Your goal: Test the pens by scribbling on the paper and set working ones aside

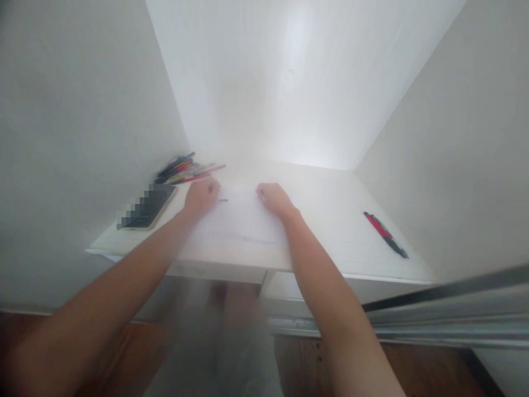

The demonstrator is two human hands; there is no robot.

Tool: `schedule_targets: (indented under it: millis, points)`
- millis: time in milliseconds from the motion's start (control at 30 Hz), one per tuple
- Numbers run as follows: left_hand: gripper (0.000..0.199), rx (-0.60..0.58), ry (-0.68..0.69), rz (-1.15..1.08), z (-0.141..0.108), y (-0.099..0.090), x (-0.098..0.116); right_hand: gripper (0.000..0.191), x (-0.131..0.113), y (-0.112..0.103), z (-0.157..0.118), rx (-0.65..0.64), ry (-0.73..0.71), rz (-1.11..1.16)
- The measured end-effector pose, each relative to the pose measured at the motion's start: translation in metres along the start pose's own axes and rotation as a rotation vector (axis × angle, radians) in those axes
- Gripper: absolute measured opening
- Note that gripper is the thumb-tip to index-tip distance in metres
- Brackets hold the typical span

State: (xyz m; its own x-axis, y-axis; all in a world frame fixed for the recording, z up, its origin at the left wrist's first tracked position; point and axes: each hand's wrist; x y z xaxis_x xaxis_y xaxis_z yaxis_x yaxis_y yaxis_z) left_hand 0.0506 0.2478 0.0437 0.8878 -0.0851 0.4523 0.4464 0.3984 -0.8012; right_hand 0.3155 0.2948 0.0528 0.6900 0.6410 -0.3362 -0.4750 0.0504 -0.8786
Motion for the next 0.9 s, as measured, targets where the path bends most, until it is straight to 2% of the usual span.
schedule_targets:
  millis: [233,433,600,767,900]
  points:
    - [0.016,0.007,0.108,-0.001,-0.005,0.008,0.008,0.028,-0.004,0.018,-0.001,0.020,0.018,-0.029]
    - [0.023,-0.028,0.341,-0.044,-0.012,0.017,0.016,0.014,-0.019,0.022,0.002,0.156,-0.015,0.345]
    - [0.021,-0.055,0.411,-0.006,-0.013,0.020,0.018,0.012,-0.023,0.027,0.002,0.123,0.000,0.506]
    - [0.022,-0.069,0.461,0.055,-0.015,0.021,0.019,0.008,-0.026,0.027,0.002,0.084,-0.052,0.549]
    - [0.027,-0.073,0.463,0.132,-0.018,0.023,0.019,0.006,-0.025,0.027,0.002,0.086,-0.023,0.582]
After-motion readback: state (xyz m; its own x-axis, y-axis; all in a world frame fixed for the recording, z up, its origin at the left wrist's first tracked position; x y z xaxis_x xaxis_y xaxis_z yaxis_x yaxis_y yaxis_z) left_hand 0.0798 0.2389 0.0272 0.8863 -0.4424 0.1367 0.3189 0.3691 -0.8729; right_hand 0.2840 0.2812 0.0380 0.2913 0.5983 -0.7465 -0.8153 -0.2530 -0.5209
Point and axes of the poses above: each hand's wrist, its own z-axis towards the middle knuckle, its own y-axis out of the palm, x = y × z, and after that the axes turned 1 degree about -y, right-handed
